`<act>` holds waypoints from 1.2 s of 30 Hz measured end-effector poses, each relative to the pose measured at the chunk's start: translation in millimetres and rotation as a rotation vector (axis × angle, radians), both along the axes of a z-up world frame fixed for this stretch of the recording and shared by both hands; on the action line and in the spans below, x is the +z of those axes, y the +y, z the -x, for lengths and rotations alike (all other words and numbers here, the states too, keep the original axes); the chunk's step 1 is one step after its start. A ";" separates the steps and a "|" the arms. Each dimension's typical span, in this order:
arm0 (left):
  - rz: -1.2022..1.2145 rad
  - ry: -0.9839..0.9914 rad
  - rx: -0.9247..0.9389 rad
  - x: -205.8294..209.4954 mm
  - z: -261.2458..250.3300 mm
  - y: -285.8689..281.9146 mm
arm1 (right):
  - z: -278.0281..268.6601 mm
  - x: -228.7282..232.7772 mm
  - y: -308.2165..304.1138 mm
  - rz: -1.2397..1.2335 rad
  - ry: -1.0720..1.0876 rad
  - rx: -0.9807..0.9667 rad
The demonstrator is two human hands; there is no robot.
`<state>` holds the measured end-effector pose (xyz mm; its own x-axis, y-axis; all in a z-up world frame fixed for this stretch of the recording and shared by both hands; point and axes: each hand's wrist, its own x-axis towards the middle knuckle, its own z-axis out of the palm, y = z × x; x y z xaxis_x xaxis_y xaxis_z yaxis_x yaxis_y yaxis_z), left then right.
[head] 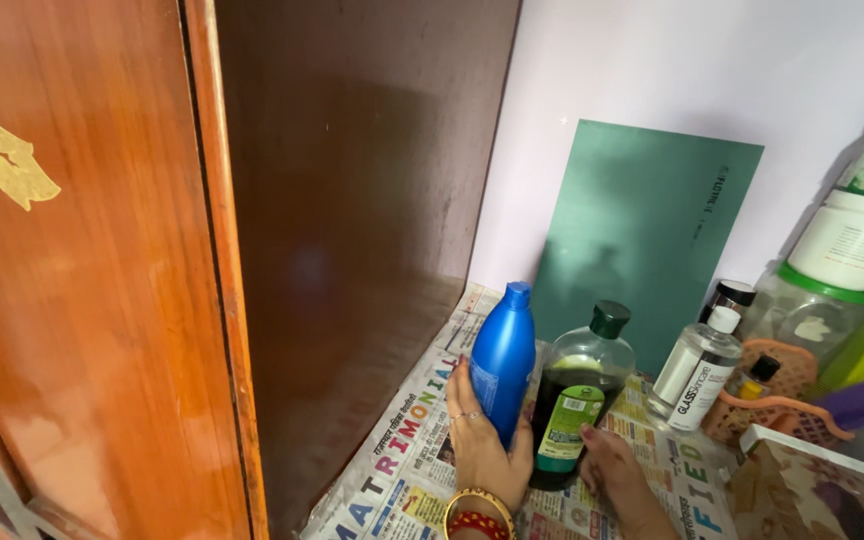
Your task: The person moves various small items from a cluttered shelf onto a black plastic chair. They pick up a blue plastic case, a small tin box, a maroon case, a pen, a piece of paper, a hair tie, a comb, and two bottles of liquid, placing them one by one on the chair seat.
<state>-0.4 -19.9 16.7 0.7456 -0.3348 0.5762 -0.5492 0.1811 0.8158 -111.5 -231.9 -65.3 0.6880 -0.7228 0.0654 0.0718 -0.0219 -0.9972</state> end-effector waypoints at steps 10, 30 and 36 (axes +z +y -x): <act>0.007 -0.034 0.068 -3.7 -1.7 -4.7 | 3.7 65.9 65.5 0.244 0.167 -0.544; -0.103 -0.056 0.035 6.1 4.2 8.5 | 0.5 36.8 -58.5 0.773 0.316 -1.371; -0.097 -0.095 -0.021 5.7 3.3 10.3 | -2.7 33.9 -83.9 0.563 0.404 -1.287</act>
